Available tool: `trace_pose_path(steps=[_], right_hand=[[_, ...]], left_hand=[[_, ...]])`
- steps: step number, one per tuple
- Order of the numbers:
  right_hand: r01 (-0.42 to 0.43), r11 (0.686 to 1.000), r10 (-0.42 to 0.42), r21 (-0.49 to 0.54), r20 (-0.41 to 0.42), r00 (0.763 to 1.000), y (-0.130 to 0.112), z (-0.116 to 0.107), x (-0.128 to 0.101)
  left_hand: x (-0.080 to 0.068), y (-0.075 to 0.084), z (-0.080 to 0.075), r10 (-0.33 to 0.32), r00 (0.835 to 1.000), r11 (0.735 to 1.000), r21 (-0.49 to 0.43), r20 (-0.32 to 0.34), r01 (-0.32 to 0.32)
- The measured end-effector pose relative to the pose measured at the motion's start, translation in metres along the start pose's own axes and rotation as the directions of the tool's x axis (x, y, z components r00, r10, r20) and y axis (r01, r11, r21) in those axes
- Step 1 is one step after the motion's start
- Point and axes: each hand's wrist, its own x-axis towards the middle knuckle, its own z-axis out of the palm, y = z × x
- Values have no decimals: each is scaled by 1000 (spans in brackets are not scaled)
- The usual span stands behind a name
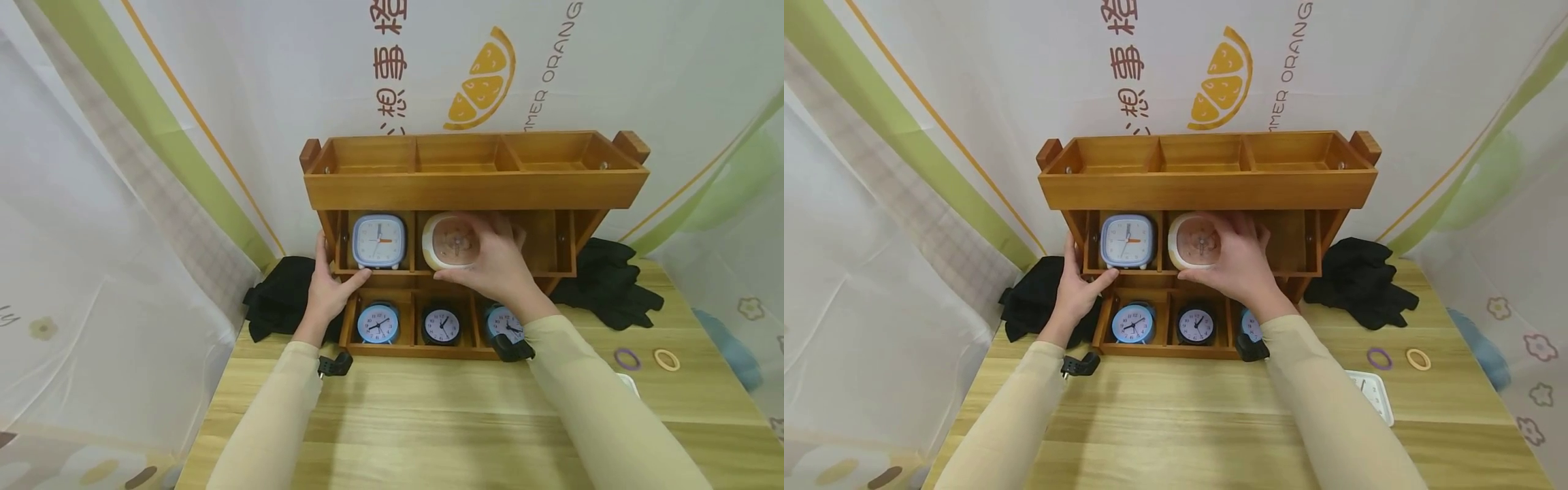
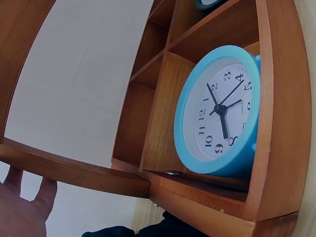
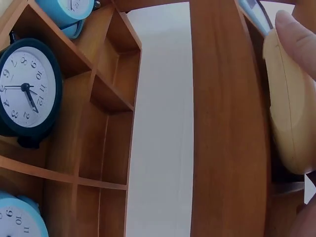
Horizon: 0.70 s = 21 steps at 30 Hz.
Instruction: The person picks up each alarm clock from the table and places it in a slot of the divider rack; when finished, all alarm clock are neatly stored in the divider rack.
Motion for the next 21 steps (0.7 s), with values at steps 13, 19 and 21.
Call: trace_pose_path(steps=[13,19,21], right_hand=[[-38,998,41,-52,59,997,3,11,4],[31,995,-25,-97,68,997,7,12,3],[45,993,-37,-110,74,997,6,11,3]], left_hand=[[-13,41,-2,-36,999,999,-8,30,37],[-6,24,-1,-44,999,999,13,24,44],[-2,11,-1,-37,999,999,15,16,36]])
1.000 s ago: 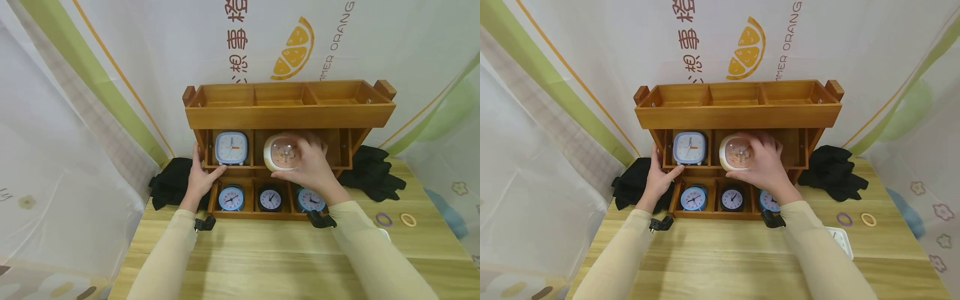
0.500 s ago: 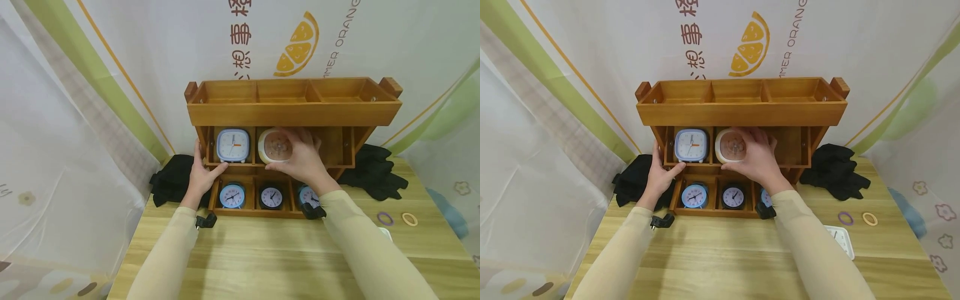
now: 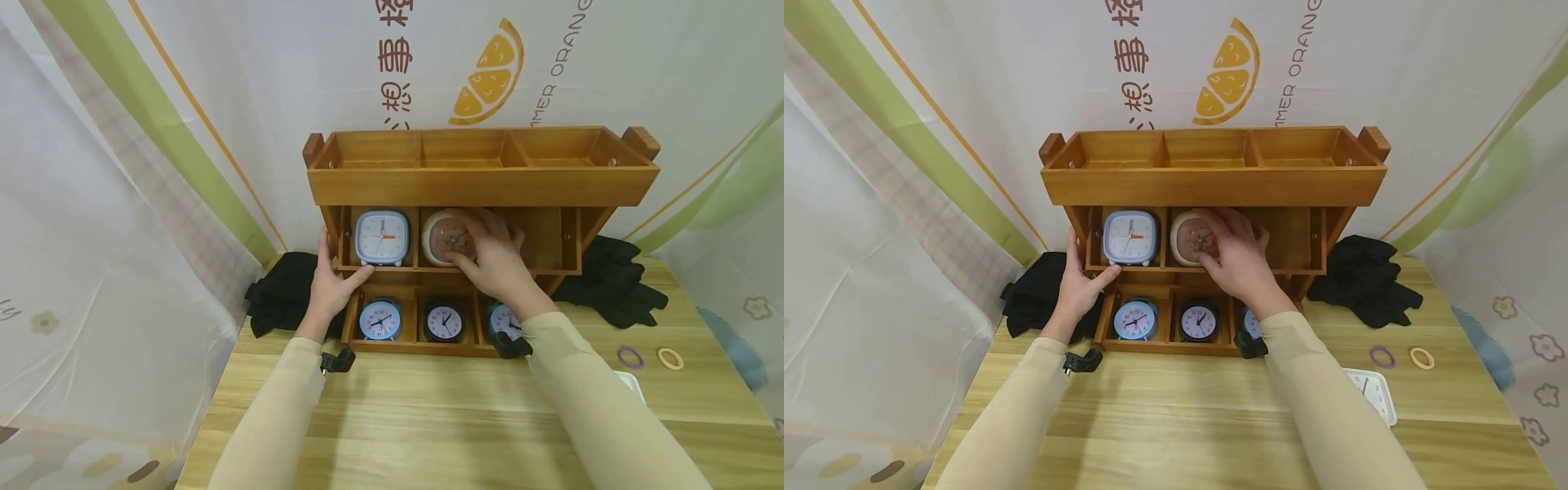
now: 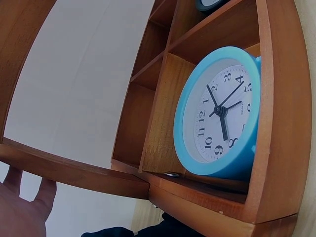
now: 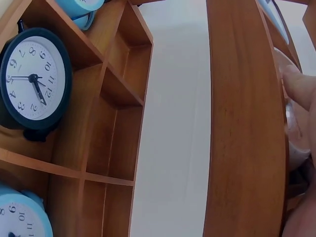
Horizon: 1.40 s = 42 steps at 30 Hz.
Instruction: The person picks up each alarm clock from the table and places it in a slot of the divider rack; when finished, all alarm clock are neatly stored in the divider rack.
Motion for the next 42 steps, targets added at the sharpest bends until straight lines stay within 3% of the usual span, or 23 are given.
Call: trace_pose_path(steps=[4,14,25,34,42], right_hand=[[7,1000,-7,-25,18,1000,-2,1,0],[23,1000,-23,-17,-5,1000,-2,2,-10],[92,993,-96,-75,-45,994,9,-5,-53],[131,985,-140,-111,-78,987,25,-6,-88],[123,988,-135,-98,-128,983,36,-10,-115]], left_hand=[[3,-13,0,26,1000,1000,-1,-16,-26],[0,-16,-1,34,999,999,4,-30,-34],[4,-12,2,30,1000,999,-12,-6,-30],[3,-12,1,39,999,999,13,-30,-39],[3,-13,1,29,999,1000,-3,-17,-29]])
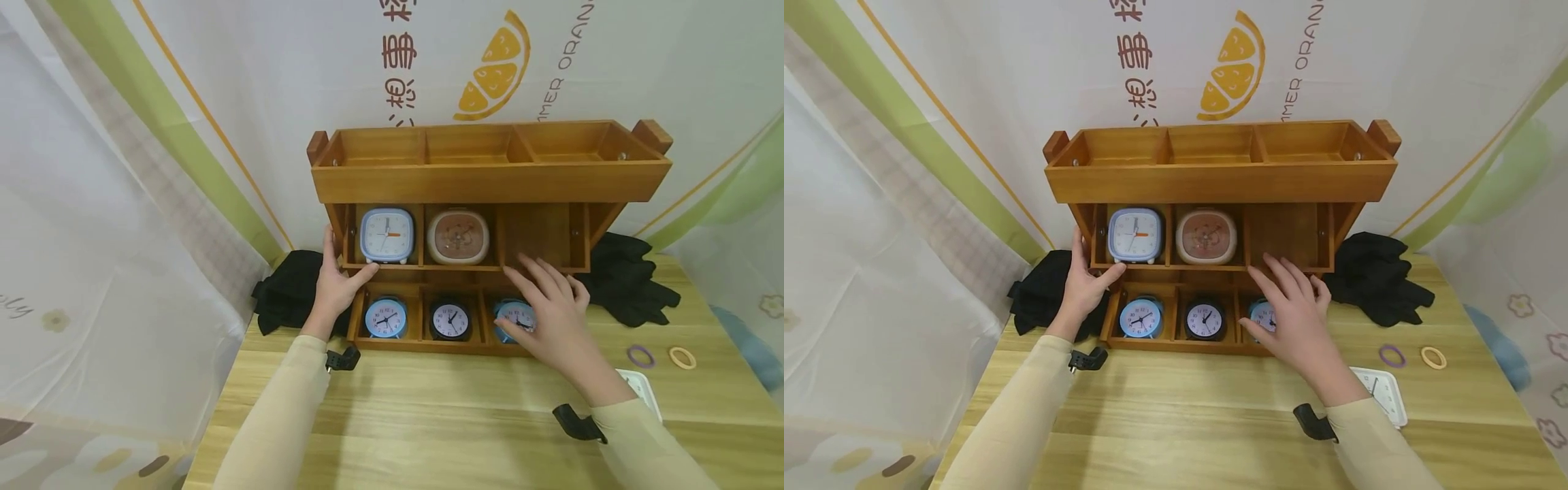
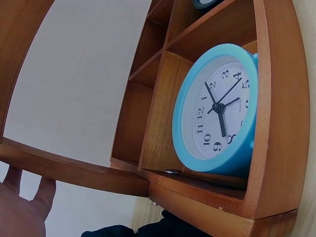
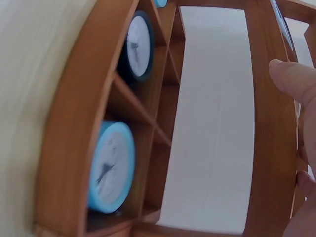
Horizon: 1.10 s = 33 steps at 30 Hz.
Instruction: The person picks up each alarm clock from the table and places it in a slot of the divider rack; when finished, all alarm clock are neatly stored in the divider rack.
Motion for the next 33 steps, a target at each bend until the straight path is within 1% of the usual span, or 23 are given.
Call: trace_pose_path(steps=[4,8,11,15,18,20,23,27,30,33], right_hand=[[-25,1000,25,5,-26,999,7,-8,-21],[-104,994,104,12,-6,995,19,-18,-48],[-197,980,195,15,62,979,30,-25,-71],[-291,956,292,-29,165,942,47,-30,-102],[-331,940,340,-80,212,916,58,-32,-122],[-357,928,372,-104,242,896,64,-33,-132],[-382,916,402,-124,278,872,71,-34,-143],[-395,909,417,-135,322,850,78,-35,-155],[-405,904,427,-140,352,833,83,-36,-165],[-431,891,451,-140,382,807,88,-38,-174]], left_hand=[[2,0,1,-15,1000,1000,-2,9,15],[-7,23,-1,-26,999,1000,-9,21,26],[-14,42,-2,-29,999,999,-13,25,29],[-15,43,-3,-36,999,999,-4,23,36],[-13,41,-3,-32,999,999,-13,25,33],[-13,41,-3,-24,999,999,-23,25,25],[-14,42,-3,-17,1000,999,-29,26,18],[-15,43,-3,-28,999,999,-19,30,29],[-9,30,-1,-32,999,999,-7,28,32],[-2,12,0,-22,1000,1000,0,19,22]])
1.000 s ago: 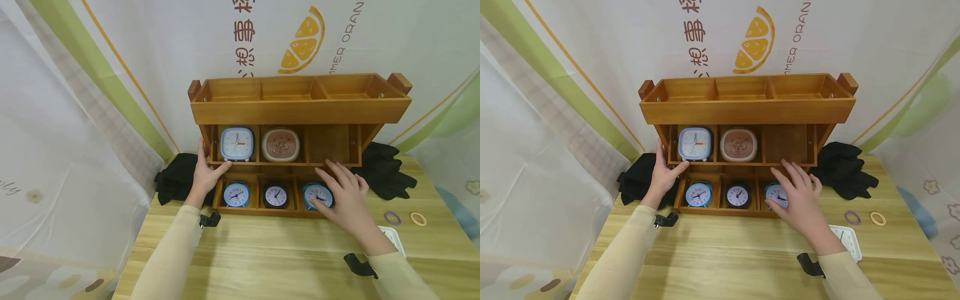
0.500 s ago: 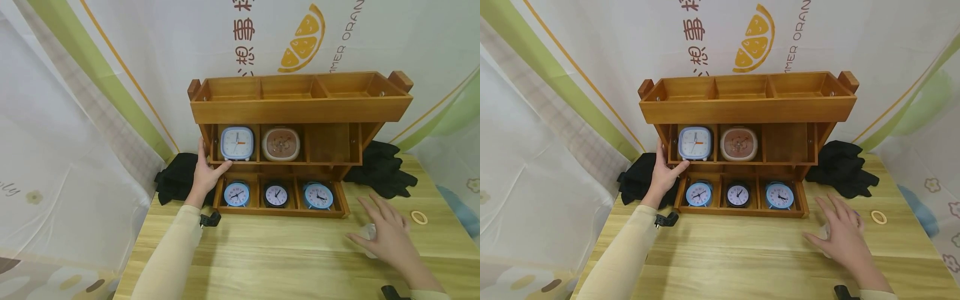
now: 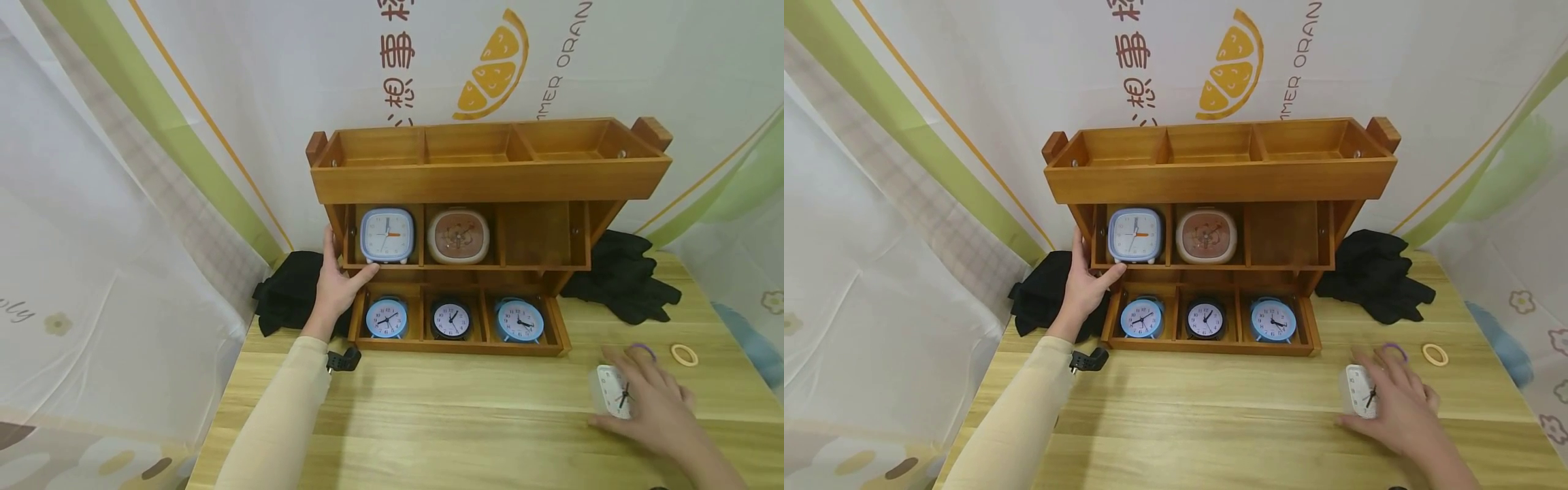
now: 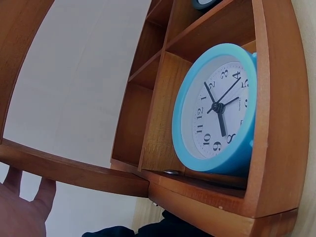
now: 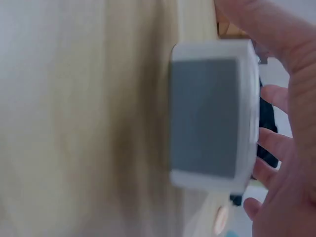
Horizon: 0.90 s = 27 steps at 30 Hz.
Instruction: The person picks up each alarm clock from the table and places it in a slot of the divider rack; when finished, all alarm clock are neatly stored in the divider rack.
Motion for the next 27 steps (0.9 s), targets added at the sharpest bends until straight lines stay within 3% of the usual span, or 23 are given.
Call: trace_pose_path(steps=[4,15,21,27], right_hand=[[-42,998,41,42,18,999,10,2,-6],[-120,988,120,100,3,993,15,5,-10],[-87,992,95,94,-78,992,12,9,-12],[15,989,18,146,-219,976,9,9,-10]], left_hand=[[4,-12,1,26,1000,1000,4,-14,-26],[1,-12,1,40,999,999,4,-28,-40],[0,-12,0,44,998,999,10,-34,-43],[3,-14,2,55,998,998,-2,-27,-55]])
